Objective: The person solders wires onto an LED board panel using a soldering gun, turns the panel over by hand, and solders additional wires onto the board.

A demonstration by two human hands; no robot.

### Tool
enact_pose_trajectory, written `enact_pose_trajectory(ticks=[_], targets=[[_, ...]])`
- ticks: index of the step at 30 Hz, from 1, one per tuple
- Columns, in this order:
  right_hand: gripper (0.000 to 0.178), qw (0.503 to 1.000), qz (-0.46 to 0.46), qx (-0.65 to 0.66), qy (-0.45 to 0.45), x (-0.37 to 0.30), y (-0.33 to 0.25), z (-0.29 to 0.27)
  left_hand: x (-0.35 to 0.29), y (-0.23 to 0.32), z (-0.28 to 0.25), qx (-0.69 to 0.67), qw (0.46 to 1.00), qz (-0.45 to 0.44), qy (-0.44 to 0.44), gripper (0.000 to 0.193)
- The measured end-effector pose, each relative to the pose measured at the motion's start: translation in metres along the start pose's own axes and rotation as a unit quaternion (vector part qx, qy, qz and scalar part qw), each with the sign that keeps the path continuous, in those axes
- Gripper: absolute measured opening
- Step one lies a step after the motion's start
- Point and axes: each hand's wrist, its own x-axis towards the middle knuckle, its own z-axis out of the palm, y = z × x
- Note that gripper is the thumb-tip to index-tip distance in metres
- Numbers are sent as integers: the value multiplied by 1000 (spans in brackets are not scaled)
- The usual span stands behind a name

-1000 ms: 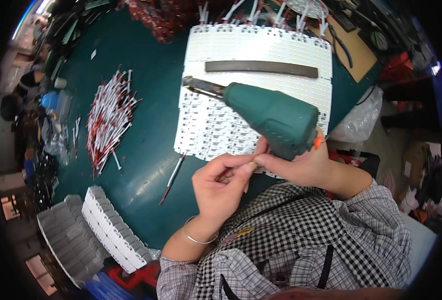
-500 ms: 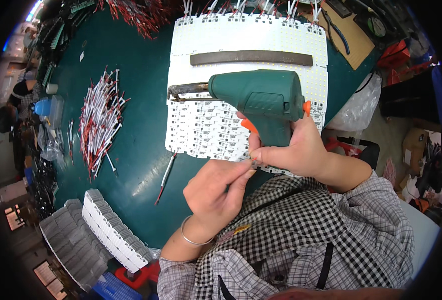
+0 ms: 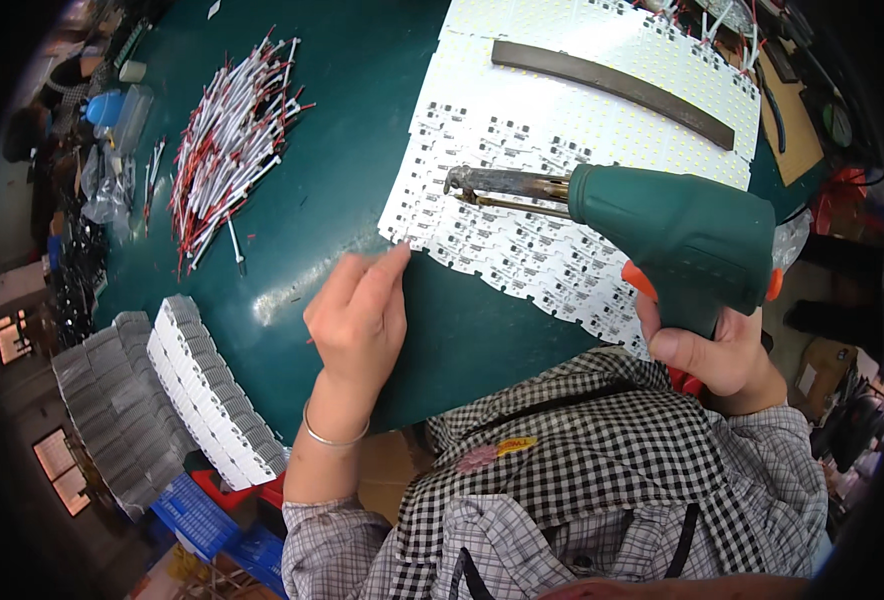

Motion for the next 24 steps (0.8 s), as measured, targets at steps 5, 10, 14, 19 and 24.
enact_pose_trajectory(ticks=[5, 10, 14, 19, 24], targets=[[40, 997, 59, 35, -18, 13, -5, 11, -3, -14, 11, -15, 999, -44, 11, 15], [36, 992, 103, 59, -40, 30, 4, 22, -4, -17, 15, -47, 997, -64, 18, 15], [29, 997, 50, 8, -66, 37, 17, 25, -5, -16, 16, -60, 995, -76, 29, 16], [32, 995, 74, -13, -63, 41, 18, 29, -7, -17, 17, -65, 994, -79, 32, 16], [33, 996, 66, -4, -53, 40, 21, 30, -6, -16, 16, -50, 995, -85, 25, 17]])
